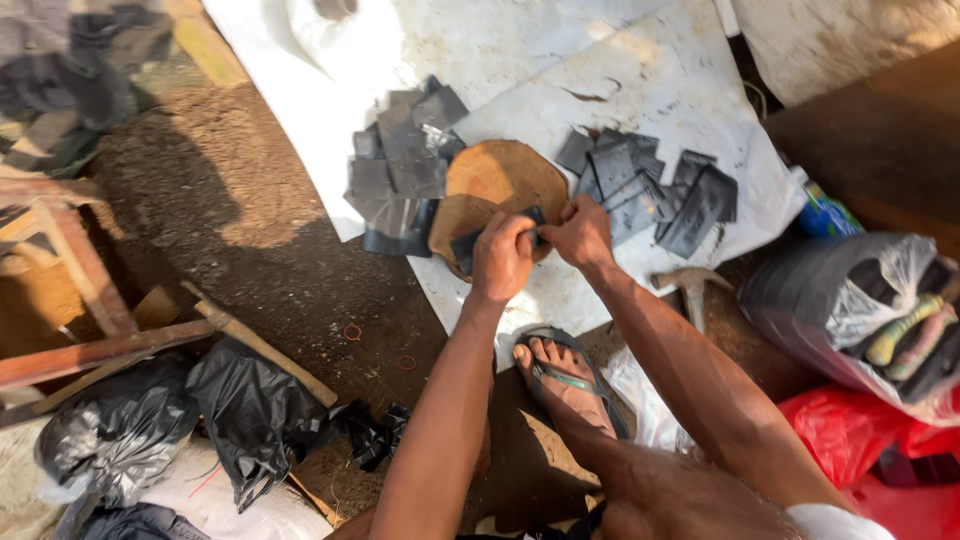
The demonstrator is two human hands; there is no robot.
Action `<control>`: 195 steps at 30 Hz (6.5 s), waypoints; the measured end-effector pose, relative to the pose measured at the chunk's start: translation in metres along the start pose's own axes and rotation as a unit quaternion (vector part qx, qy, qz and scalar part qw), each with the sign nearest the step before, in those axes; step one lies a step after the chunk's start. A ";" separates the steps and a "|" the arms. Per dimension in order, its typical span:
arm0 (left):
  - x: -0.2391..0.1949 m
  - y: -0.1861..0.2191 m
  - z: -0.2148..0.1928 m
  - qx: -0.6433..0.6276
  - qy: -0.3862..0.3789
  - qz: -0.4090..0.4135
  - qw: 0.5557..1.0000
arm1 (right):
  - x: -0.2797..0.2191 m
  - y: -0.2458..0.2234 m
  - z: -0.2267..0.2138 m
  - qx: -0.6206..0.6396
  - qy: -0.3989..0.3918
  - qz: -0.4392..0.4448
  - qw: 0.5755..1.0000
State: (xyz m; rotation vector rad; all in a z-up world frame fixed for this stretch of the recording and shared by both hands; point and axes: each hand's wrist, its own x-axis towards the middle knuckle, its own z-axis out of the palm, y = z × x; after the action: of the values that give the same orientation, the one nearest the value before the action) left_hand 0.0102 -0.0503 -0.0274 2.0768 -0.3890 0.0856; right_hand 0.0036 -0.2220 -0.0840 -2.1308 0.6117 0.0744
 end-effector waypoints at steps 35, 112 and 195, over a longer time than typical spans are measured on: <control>-0.008 -0.049 0.011 -0.170 -0.045 -0.079 0.981 | -0.064 0.031 -0.074 0.250 -0.139 0.000 0.958; -0.010 -0.020 0.016 -0.094 0.018 -0.053 0.994 | -0.136 0.195 -0.160 -0.348 -0.115 0.184 0.912; 0.035 -0.039 -0.038 -0.626 0.035 -0.361 0.690 | -0.113 0.062 -0.096 -0.414 -0.388 0.085 0.819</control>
State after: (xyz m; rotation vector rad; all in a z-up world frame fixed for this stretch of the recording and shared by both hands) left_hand 0.0591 -0.0078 -0.0324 0.7045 0.4023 -0.4632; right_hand -0.1393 -0.2821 -0.0416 -2.5286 0.2645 1.4720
